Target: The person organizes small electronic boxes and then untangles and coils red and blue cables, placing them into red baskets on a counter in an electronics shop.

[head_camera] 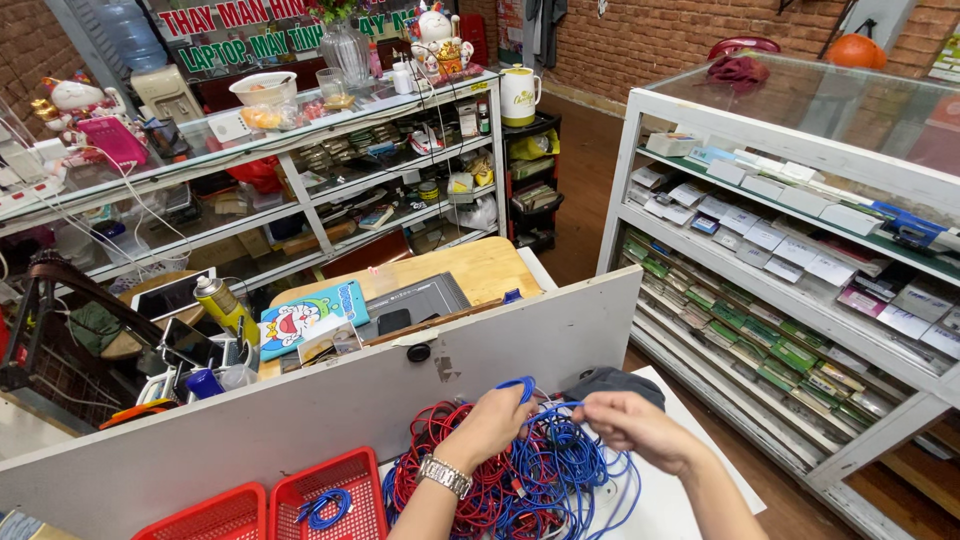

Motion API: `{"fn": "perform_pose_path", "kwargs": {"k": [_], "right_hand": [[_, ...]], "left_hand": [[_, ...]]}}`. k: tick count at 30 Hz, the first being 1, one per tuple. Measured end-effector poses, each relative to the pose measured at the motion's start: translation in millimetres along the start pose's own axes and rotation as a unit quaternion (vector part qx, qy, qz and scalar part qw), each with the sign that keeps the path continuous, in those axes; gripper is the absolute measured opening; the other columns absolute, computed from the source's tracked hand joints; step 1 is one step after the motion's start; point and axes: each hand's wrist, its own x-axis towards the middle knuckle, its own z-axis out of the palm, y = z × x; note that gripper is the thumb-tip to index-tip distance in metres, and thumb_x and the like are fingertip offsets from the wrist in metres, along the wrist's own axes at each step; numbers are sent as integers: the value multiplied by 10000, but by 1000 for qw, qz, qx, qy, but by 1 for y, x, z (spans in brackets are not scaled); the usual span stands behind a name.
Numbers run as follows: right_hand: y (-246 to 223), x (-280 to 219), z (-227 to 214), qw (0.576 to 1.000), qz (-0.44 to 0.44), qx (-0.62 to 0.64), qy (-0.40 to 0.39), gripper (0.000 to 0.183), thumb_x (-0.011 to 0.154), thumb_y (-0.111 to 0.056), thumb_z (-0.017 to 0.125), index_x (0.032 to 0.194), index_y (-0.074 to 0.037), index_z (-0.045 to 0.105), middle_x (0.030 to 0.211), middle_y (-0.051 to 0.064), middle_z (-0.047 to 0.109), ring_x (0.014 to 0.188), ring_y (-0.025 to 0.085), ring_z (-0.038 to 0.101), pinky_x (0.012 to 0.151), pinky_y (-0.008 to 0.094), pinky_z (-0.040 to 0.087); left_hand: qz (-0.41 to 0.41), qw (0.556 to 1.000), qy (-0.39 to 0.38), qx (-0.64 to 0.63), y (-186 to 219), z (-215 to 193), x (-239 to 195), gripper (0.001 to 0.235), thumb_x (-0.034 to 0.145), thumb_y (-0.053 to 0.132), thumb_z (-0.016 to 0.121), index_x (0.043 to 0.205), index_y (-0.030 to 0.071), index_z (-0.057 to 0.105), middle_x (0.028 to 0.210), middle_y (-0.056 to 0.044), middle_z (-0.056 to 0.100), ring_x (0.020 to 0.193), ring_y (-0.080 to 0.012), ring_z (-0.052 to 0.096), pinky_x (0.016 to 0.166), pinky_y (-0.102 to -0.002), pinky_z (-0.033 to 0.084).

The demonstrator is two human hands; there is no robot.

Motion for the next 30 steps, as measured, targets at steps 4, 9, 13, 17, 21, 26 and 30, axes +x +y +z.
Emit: {"fn": "perform_pose_path", "kwargs": {"k": [4, 9, 13, 17, 21, 26, 30], "right_hand": [[-8, 9, -38, 990, -68, 40, 119, 263, 961, -254, 653, 1035, -8, 712, 641, -85, 383, 516, 39, 292, 446, 223, 210], [31, 26, -13, 982, -4, 21, 188, 213, 958, -237, 642, 1083, -81, 713, 643, -76, 458, 501, 46, 303, 451, 221, 206], [54, 30, 40, 992, 46, -53, 108, 308, 988, -305, 577, 1104, -115, 788, 595, -58, 476, 483, 46, 350, 446, 216, 252], [40, 24, 52, 979, -14, -195, 52, 335, 996, -317, 589, 1110, -114, 830, 598, -57, 460, 538, 35, 402, 498, 204, 318], [4, 18, 18, 969, -80, -224, 67, 279, 955, -263, 661, 1043, -33, 792, 748, -57, 655, 674, 23, 523, 612, 187, 418], [-11, 12, -23, 977, -63, -174, 111, 210, 895, -188, 767, 985, 1, 782, 816, 33, 728, 717, 74, 604, 648, 215, 466], [19, 30, -6, 985, -97, 15, 140, 220, 933, -189, 691, 1083, -36, 740, 846, -8, 695, 741, 70, 591, 675, 216, 480]], "left_hand": [[-25, 922, -170, -347, -3, -2, -4, 583, 1171, 398, 417, 988, -78, 700, 566, -5, 524, 481, -114, 480, 677, -315, 538], [68, 794, -174, -578, 24, -2, -2, 395, 1153, 281, 477, 1083, -58, 667, 648, 29, 512, 560, -103, 459, 868, -319, 569], [24, 809, 12, -587, 44, -6, 15, 260, 1045, 217, 493, 1079, 20, 659, 860, -70, 709, 822, -157, 660, 879, -352, 563], [101, 974, 188, -75, 37, -4, 15, 272, 1012, 210, 514, 1053, -7, 672, 993, -139, 791, 967, -239, 726, 855, -372, 553], [38, 991, 59, 114, 19, -5, 2, 337, 1030, 280, 573, 959, -26, 695, 828, -186, 704, 877, -342, 697, 857, -437, 528], [-34, 918, -297, -261, 12, -6, -6, 390, 1115, 321, 555, 950, -16, 659, 628, -15, 582, 828, -206, 728, 971, -389, 496], [75, 795, -231, -556, 17, -2, -5, 316, 1152, 268, 567, 1019, -8, 644, 742, -9, 597, 914, -218, 713, 1140, -397, 506]]}}
